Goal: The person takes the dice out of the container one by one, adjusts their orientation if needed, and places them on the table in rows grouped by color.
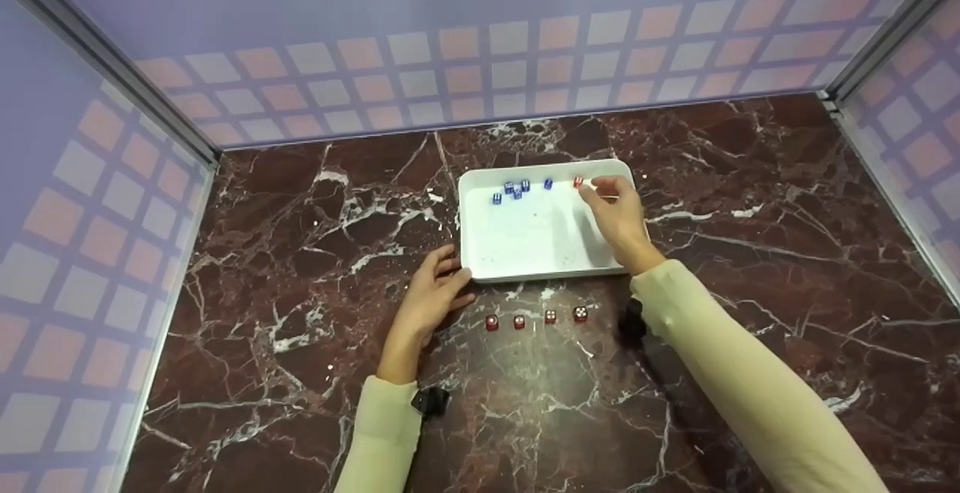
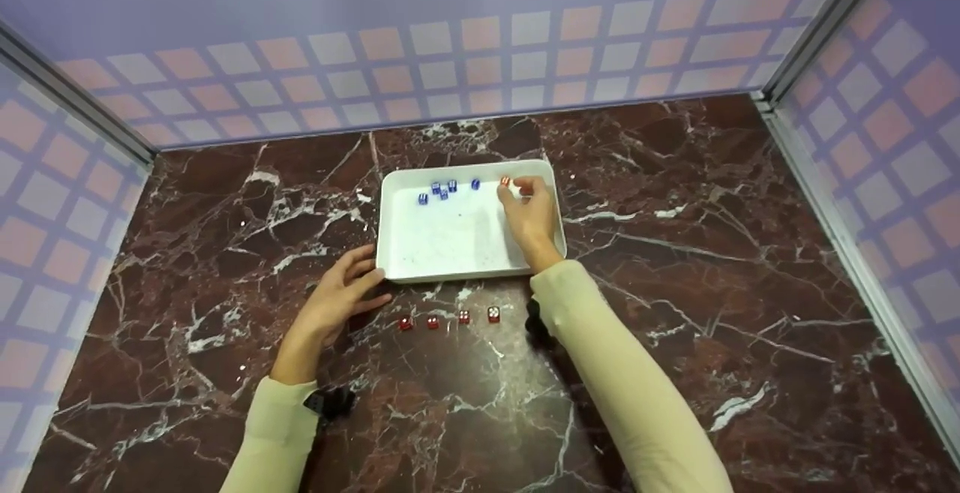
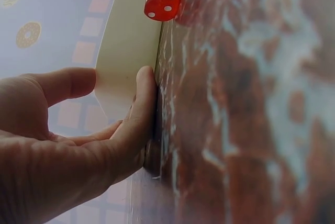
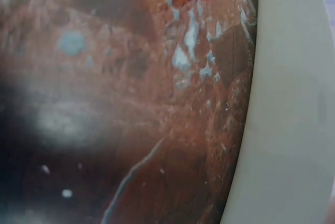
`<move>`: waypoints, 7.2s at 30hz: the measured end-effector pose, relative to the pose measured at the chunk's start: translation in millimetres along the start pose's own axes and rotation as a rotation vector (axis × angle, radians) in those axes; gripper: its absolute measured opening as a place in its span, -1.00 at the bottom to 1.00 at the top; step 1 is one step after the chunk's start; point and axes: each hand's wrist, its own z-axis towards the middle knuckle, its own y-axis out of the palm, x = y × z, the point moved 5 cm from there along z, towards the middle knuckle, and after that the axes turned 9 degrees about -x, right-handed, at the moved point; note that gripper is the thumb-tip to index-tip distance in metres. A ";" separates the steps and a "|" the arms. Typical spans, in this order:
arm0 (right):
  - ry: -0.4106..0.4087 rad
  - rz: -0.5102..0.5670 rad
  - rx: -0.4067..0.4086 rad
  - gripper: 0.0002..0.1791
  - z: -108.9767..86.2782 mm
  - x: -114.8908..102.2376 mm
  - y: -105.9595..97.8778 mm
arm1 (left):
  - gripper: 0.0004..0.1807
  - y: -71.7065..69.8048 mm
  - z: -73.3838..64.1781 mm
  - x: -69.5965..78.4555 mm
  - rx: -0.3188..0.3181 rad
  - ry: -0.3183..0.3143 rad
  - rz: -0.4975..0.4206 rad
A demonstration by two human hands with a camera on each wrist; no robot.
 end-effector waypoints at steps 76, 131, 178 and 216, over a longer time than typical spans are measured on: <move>0.122 -0.401 0.003 -0.90 33.3 -12.5 15.7 | -0.26 1.2 3.8 5.5 -0.008 0.000 -0.017; -0.115 -0.339 -0.552 -0.88 -13.4 -15.6 19.5 | -0.30 5.5 3.2 -1.6 -0.002 0.006 0.016; -0.670 -0.507 -0.212 -0.81 -117.6 4.6 -39.7 | -0.29 2.2 1.3 1.7 -0.010 -0.002 0.005; -0.550 -0.729 -0.568 -0.81 -114.0 38.8 -34.8 | -0.30 1.0 0.6 -0.1 -0.001 -0.009 -0.006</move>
